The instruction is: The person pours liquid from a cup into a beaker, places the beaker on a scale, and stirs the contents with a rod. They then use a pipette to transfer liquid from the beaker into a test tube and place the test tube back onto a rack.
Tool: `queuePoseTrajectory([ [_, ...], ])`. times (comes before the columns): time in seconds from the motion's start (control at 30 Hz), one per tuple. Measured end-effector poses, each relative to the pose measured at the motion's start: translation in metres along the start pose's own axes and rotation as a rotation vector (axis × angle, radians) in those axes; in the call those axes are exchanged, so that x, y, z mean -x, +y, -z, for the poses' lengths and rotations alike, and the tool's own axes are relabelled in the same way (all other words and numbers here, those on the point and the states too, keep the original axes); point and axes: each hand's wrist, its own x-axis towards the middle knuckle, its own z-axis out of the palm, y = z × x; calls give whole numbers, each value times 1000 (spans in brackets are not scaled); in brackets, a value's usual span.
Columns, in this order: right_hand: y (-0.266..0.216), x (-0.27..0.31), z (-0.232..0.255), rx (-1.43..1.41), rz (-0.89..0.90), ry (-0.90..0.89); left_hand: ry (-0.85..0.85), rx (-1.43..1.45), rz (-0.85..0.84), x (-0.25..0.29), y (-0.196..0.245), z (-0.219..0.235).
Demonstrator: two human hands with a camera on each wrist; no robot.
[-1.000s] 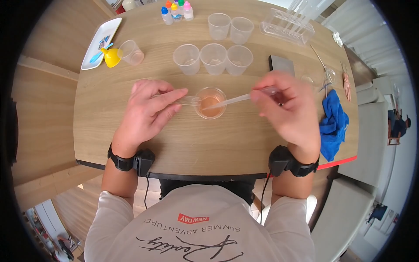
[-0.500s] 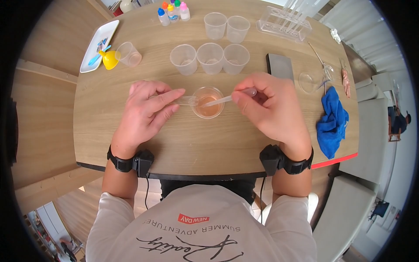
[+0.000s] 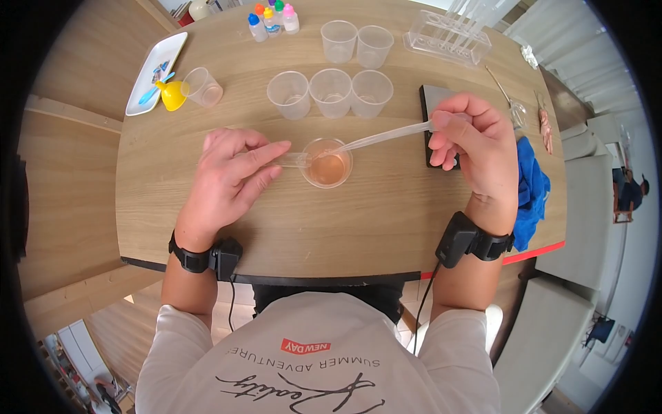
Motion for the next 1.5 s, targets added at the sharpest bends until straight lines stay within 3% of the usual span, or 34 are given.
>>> queuePoseTrajectory([
  [0.43, 0, 7, -18, 114, 29, -41, -40, -3, 19, 0, 1, 2],
  [0.63, -7, 14, -8, -9, 84, -15, 8, -4, -12, 0, 1, 1],
  [0.83, -2, 24, -46, 285, 186, 34, -34, 9, 21, 0, 1, 2],
  [0.93, 2, 25, -56, 541, 296, -84, -26, 7, 11, 0, 1, 1],
  [1.17, 4, 23, -58, 555, 241, -118, -32, 0, 14, 0, 1, 2],
  [1.27, 6, 20, -55, 481, 189, -143, -32, 4, 18, 0, 2, 2],
  [1.33, 6, 19, -53, 276, 115, -113, -34, 2, 18, 0, 2, 2],
  [1.5, -3, 11, -27, 214, 10, -66, -35, -2, 16, 0, 1, 2],
])
